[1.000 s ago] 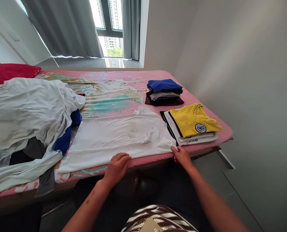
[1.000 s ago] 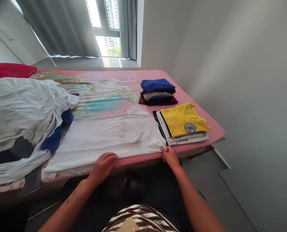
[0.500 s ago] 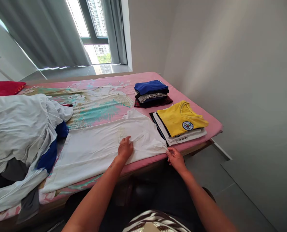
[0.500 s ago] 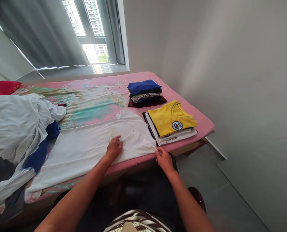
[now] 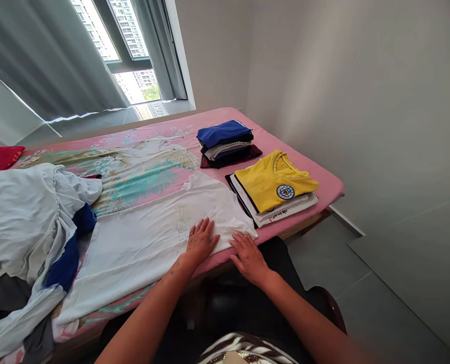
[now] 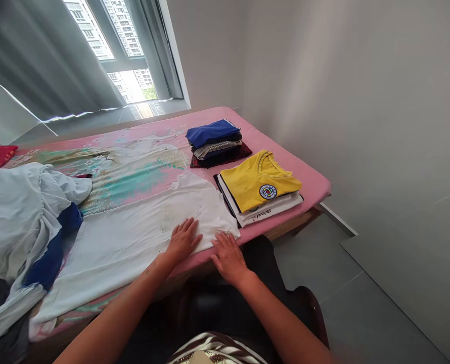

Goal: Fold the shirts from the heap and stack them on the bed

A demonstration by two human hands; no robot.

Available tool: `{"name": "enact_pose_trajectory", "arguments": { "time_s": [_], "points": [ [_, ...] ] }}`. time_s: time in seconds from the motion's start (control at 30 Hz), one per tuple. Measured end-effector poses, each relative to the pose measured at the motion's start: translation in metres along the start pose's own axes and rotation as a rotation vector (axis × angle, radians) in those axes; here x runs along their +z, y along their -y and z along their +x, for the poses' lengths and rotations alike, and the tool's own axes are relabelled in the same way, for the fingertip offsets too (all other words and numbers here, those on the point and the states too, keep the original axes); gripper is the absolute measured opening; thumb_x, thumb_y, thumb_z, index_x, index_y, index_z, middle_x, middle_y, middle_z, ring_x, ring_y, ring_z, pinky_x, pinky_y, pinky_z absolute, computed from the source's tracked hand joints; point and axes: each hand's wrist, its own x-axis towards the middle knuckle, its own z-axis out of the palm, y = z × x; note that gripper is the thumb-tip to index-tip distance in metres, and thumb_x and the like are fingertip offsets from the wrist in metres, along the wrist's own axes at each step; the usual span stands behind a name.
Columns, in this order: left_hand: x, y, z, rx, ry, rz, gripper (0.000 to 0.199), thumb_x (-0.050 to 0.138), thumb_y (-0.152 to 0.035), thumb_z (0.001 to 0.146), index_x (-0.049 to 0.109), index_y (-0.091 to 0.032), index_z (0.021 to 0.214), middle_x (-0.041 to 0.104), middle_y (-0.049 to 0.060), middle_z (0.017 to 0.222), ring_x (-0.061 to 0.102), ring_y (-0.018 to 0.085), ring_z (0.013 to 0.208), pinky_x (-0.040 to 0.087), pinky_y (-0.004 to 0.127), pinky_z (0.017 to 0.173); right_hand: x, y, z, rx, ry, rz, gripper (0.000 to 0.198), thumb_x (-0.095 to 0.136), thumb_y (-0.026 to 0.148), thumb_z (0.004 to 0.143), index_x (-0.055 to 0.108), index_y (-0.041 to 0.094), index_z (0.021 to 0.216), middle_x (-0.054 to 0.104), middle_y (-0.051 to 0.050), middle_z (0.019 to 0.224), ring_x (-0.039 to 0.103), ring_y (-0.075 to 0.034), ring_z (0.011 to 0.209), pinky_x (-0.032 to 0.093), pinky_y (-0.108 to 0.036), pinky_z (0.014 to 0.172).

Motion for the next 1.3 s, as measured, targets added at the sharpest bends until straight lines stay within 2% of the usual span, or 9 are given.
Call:
{"name": "enact_pose_trajectory", "arguments": {
  "time_s": [0.2, 0.43, 0.6, 0.77, 0.87, 1.0, 1.13, 1.23, 1.3],
  "points": [
    [-0.006, -0.004, 0.047, -0.089, 0.023, -0.013, 0.048, 0.039, -0.042, 0.091, 0.043, -0.020, 0.134, 0.045, 0.013, 0.140, 0.041, 0.027, 0.128, 0.035, 0.044, 0.102, 0.005, -0.010, -0.007, -0.004, 0.067, -0.036, 0.048, 0.052, 0.032, 0.088, 0.047, 0.017, 0.133, 0.039, -0.008, 0.145, 0.026, -0.025, 0.138, 0.020, -0.049, 0.115],
    [-0.013, -0.015, 0.102, -0.260, 0.184, -0.088, 0.035, 0.048, -0.041, 0.084, 0.056, -0.020, 0.110, 0.065, 0.012, 0.109, 0.058, 0.028, 0.104, 0.040, 0.041, 0.088, -0.001, -0.007, -0.006, -0.005, -0.012, 0.026, 0.048, 0.047, 0.026, 0.088, 0.045, 0.015, 0.135, 0.045, -0.010, 0.140, 0.029, -0.023, 0.137, 0.024, -0.049, 0.114],
    [-0.021, -0.015, 0.098, -0.186, 0.163, -0.129, 0.022, 0.043, -0.040, 0.088, 0.057, -0.023, 0.089, 0.066, 0.005, 0.099, 0.060, 0.019, 0.093, 0.040, 0.028, 0.076, -0.010, -0.005, -0.005, 0.013, -0.097, 0.004, 0.039, 0.040, 0.024, 0.091, 0.054, 0.017, 0.127, 0.045, -0.008, 0.140, 0.024, -0.022, 0.139, 0.020, -0.048, 0.115],
    [-0.024, -0.009, 0.088, -0.111, 0.001, -0.109, 0.027, 0.034, -0.044, 0.093, 0.055, -0.026, 0.095, 0.065, 0.002, 0.090, 0.060, 0.019, 0.083, 0.035, 0.027, 0.066, 0.007, -0.020, -0.006, 0.166, 0.032, -0.174, 0.063, 0.040, 0.043, 0.092, 0.028, 0.011, 0.145, 0.019, -0.010, 0.153, 0.007, -0.026, 0.143, 0.003, -0.055, 0.114],
    [-0.015, -0.002, 0.088, -0.115, 0.024, -0.061, 0.031, 0.031, -0.046, 0.094, 0.055, -0.027, 0.094, 0.066, 0.002, 0.090, 0.060, 0.019, 0.082, 0.034, 0.027, 0.063, 0.020, -0.030, -0.009, 0.222, 0.091, -0.252, 0.069, 0.035, 0.049, 0.092, 0.022, 0.011, 0.147, 0.013, -0.010, 0.154, 0.003, -0.025, 0.143, -0.004, -0.058, 0.112],
    [-0.004, 0.005, 0.093, -0.152, 0.105, -0.027, 0.036, 0.032, -0.050, 0.093, 0.059, -0.025, 0.090, 0.067, 0.004, 0.090, 0.061, 0.020, 0.083, 0.036, 0.028, 0.065, 0.023, -0.033, -0.012, 0.210, 0.122, -0.287, 0.071, 0.032, 0.054, 0.092, 0.018, 0.012, 0.148, 0.010, -0.010, 0.154, 0.001, -0.025, 0.143, -0.005, -0.057, 0.112],
    [-0.010, 0.014, 0.098, -0.187, 0.137, -0.070, 0.037, 0.036, -0.053, 0.091, 0.061, -0.025, 0.094, 0.067, 0.005, 0.091, 0.061, 0.022, 0.084, 0.039, 0.030, 0.069, 0.023, -0.032, -0.011, 0.207, 0.112, -0.307, 0.071, 0.032, 0.053, 0.092, 0.019, 0.012, 0.148, 0.009, -0.009, 0.154, 0.001, -0.024, 0.143, -0.006, -0.057, 0.112],
    [-0.021, 0.020, 0.091, -0.224, 0.041, -0.087, 0.033, 0.039, -0.046, 0.091, 0.061, -0.025, 0.103, 0.065, 0.006, 0.101, 0.060, 0.022, 0.092, 0.042, 0.032, 0.075, 0.023, -0.030, -0.011, 0.216, 0.124, -0.304, 0.069, 0.034, 0.049, 0.092, 0.021, 0.011, 0.148, 0.012, -0.010, 0.154, 0.004, -0.026, 0.143, -0.005, -0.058, 0.111],
    [-0.026, 0.020, 0.077, -0.112, -0.062, -0.081, 0.029, 0.039, -0.038, 0.093, 0.061, -0.024, 0.106, 0.063, 0.007, 0.104, 0.057, 0.021, 0.099, 0.042, 0.033, 0.084, 0.018, -0.027, -0.010, 0.227, 0.146, -0.283, 0.068, 0.036, 0.047, 0.092, 0.023, 0.011, 0.147, 0.016, -0.012, 0.153, 0.008, -0.028, 0.143, -0.002, -0.060, 0.111]
  ]
}}
